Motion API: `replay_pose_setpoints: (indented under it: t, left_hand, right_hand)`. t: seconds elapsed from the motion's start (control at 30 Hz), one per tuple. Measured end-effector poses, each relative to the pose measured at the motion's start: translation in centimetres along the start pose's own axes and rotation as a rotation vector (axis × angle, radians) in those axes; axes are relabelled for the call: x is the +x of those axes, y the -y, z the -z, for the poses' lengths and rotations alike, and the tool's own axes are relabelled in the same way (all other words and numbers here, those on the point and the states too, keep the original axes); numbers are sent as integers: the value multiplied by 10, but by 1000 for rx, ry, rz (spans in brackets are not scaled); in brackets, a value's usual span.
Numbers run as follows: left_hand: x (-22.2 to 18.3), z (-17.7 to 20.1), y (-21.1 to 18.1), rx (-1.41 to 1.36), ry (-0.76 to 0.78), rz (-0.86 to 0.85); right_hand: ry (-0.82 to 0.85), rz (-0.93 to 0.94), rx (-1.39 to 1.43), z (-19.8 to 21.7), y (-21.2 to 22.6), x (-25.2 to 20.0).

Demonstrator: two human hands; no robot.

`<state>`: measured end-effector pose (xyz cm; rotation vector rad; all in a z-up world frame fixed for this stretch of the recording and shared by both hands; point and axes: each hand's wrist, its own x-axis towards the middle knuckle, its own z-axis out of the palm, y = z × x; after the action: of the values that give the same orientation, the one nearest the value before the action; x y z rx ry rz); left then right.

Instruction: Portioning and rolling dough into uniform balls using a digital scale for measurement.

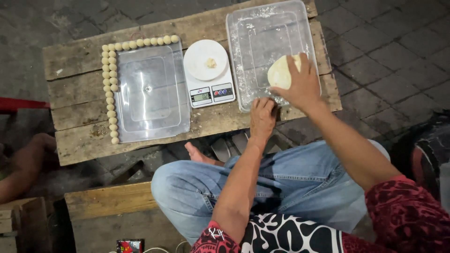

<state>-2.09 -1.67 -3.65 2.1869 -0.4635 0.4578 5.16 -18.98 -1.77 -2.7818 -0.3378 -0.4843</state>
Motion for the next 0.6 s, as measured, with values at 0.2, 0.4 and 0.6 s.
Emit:
replay_pose_setpoints:
  t: [0.2, 0.4, 0.6]
  left_hand:
    - [0, -3, 4, -79, -79, -47]
    - [2, 9, -8, -143, -71, -20]
    - [-8, -11, 1, -115, -37, 98]
  right_hand:
    - [-169, 50, -433, -29, -3, 32]
    - [-16, -210, -329, -47, 4, 66]
    - [191, -402, -155, -23, 70, 31]
